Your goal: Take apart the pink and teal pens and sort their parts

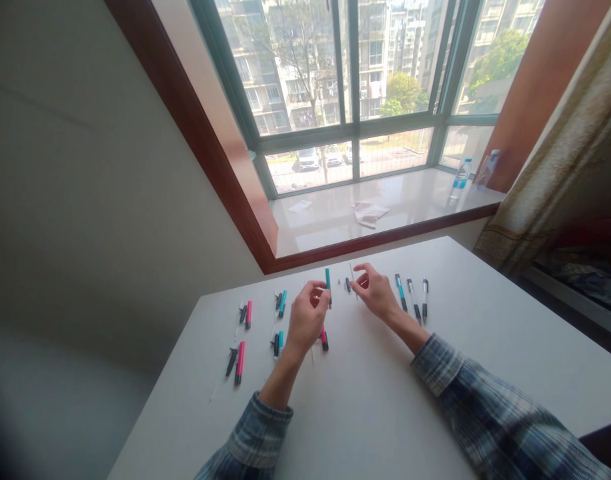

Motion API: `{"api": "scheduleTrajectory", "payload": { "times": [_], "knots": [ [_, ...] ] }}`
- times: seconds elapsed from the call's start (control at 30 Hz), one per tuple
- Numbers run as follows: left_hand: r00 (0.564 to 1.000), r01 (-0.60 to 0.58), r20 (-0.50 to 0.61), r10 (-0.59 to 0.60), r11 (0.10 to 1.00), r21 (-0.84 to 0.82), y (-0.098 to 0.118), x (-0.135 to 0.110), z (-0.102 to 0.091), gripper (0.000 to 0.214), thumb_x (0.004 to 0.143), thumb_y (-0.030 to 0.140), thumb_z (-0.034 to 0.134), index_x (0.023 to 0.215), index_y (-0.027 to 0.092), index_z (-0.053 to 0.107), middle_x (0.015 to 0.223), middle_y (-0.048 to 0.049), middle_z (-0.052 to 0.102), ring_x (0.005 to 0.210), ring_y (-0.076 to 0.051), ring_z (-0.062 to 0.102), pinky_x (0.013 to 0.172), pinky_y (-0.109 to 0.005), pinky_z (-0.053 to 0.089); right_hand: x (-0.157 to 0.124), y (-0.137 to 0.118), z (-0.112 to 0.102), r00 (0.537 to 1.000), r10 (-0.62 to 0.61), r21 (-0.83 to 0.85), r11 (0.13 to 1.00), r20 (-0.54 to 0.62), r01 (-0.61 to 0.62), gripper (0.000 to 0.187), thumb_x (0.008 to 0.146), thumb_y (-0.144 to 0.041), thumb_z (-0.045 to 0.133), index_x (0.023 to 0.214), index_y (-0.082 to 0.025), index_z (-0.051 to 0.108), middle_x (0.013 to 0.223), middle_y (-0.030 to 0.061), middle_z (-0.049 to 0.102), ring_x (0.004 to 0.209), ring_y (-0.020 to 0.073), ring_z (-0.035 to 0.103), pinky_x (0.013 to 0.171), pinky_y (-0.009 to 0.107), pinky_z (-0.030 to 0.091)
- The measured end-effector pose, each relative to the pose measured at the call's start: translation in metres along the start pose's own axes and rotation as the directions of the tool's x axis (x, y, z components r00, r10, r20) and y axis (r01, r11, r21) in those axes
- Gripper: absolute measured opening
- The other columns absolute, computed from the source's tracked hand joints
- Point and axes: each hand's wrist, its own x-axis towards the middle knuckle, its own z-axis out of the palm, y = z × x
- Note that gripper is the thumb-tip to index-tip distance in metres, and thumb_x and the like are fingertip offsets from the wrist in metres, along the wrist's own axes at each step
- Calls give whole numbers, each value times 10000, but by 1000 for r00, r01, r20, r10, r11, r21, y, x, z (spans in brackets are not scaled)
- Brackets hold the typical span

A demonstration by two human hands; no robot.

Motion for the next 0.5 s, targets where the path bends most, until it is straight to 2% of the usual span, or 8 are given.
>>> {"api": "scheduleTrajectory", "payload": {
  "times": [0.1,0.2,0.37,0.5],
  "knots": [
    [994,38,-103,-46,996,-76,-5,13,-11,218,911,383,601,1012,194,641,801,-29,706,680,-157,654,620,-252,500,-11,-8,12,994,-61,-137,988,89,72,253,909,-364,640,1121,-226,636,758,13,733,612,184,672,601,278,500],
    [985,65,-148,-83,990,-124,-8,21,-15,210,898,366,599,994,183,632,765,-15,680,633,-135,614,603,-239,489,-16,-14,22,969,-85,-268,952,233,148,79,915,-273,628,950,-234,687,757,20,736,641,183,678,639,269,489],
    [984,66,-153,-93,982,-174,-7,23,-14,223,871,372,616,975,175,634,720,2,656,586,-121,584,578,-230,475,-12,-23,28,952,-79,-414,887,297,203,135,906,-165,611,892,-213,737,813,57,756,731,206,702,710,276,487],
    [984,63,-151,-91,982,-179,-8,22,-16,231,869,375,622,981,174,639,732,-2,658,597,-120,584,577,-225,479,-13,-26,20,929,-130,-370,891,346,262,138,932,-201,613,948,-205,750,920,74,756,738,190,696,715,274,501]
  ]
}}
